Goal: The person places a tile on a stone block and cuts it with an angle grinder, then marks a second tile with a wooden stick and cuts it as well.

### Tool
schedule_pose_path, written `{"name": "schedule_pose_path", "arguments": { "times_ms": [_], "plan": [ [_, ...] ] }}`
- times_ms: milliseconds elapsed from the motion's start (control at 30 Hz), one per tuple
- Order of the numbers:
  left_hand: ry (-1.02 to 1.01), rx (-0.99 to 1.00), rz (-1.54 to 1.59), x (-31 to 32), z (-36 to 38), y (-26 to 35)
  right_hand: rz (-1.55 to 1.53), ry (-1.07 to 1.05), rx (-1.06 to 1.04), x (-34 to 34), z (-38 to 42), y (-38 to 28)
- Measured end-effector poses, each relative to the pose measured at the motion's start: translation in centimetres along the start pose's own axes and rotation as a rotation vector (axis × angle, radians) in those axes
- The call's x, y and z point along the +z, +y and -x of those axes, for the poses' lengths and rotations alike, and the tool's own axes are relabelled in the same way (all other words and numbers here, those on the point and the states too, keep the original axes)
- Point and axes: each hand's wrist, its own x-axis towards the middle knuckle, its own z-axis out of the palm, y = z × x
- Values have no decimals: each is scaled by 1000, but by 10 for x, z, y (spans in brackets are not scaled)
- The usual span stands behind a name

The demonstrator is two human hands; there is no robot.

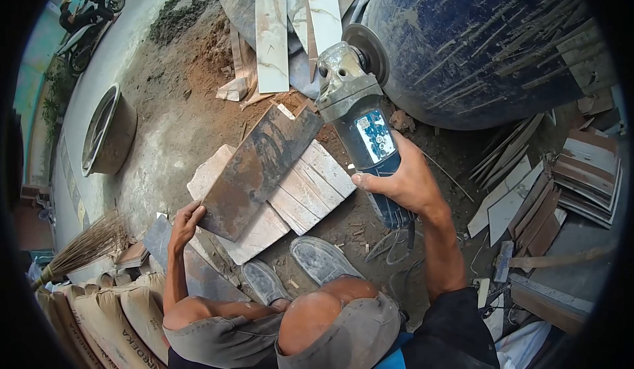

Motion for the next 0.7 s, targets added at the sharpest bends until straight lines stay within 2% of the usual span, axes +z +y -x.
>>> {"name": "schedule_pose_path", "arguments": {
  "times_ms": [33, 100, 267, 400, 433, 500, 567, 667, 700],
  "plan": [
    [9, -10, -1, -8, 7, 3, -27, -33, -8, -1, 1, 2],
    [88, 148, -463, -22, 22, 20, -32, -85, -15, -4, 4, 6],
    [135, 320, -556, -28, 47, 24, -203, -275, 108, -7, 9, 11],
    [129, 274, -624, -18, 54, 37, -293, -406, 211, 0, 6, 31],
    [146, 269, -624, -13, 52, 44, -351, -442, 257, 5, 6, 37],
    [168, 271, -625, -3, 38, 54, -408, -447, 220, 14, 0, 53],
    [136, 287, -683, 14, 20, 60, -498, -545, 307, 17, -7, 59],
    [152, 244, -498, 47, -9, 71, -611, -588, 332, 23, -18, 67],
    [140, 309, -599, 53, -16, 68, -656, -602, 360, 24, -20, 68]
  ]
}}
